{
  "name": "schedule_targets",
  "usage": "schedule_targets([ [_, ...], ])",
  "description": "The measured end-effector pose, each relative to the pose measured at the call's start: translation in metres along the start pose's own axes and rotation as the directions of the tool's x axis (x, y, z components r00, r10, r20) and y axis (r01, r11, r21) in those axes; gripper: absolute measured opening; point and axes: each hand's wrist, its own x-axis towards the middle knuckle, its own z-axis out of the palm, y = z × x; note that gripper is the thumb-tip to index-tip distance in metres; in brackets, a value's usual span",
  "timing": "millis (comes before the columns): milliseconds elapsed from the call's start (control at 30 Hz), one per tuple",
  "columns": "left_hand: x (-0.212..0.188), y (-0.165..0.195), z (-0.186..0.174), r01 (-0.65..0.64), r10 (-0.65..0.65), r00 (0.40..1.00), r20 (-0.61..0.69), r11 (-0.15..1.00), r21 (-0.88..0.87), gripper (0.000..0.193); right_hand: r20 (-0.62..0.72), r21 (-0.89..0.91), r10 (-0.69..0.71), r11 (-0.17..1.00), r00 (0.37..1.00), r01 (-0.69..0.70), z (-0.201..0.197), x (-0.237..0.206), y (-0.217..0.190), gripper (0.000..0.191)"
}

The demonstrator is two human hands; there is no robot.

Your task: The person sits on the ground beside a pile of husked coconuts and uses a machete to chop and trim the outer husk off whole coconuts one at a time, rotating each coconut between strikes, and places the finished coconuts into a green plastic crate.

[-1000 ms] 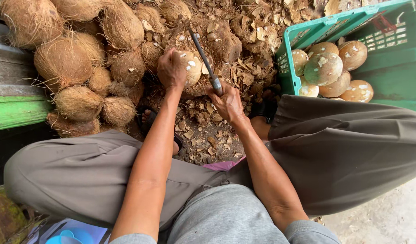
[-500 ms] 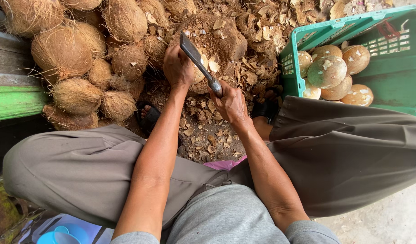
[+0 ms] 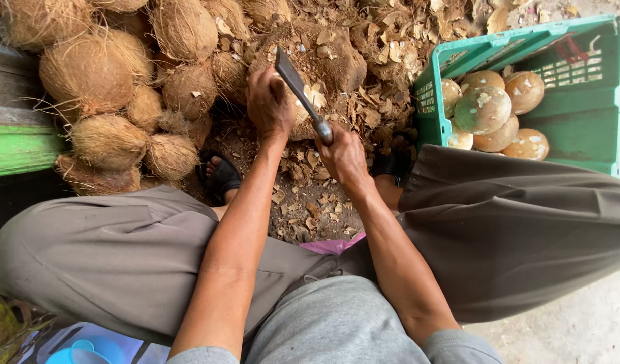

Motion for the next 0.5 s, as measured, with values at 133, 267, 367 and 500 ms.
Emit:
schedule_targets([
  [133, -0.002, 0.001, 0.005, -0.031, 0.030, 0.999, -0.025, 0.999, -0.036, 0.056, 0.102, 0.243, 0.290, 0.920, 0.952, -0.307, -0.010, 0.008, 0.006, 0.026],
  [267, -0.002, 0.003, 0.011, -0.170, 0.171, 0.985, -0.027, 0.985, 0.037, 0.059, -0.004, 0.108, 0.141, 0.984, 0.990, -0.140, -0.015, -0.001, 0.008, 0.032],
  [367, 0.001, 0.002, 0.013, -0.143, 0.144, 0.987, -0.066, 0.989, 0.021, 0.057, -0.004, 0.148, 0.070, 0.987, 0.998, -0.069, -0.009, -0.005, 0.000, 0.027],
  [500, 0.001, 0.002, 0.011, -0.060, 0.060, 0.998, 0.037, 0.998, 0.003, 0.046, 0.022, 0.094, 0.088, 0.991, 0.996, -0.090, -0.001, -0.007, -0.002, 0.027],
])
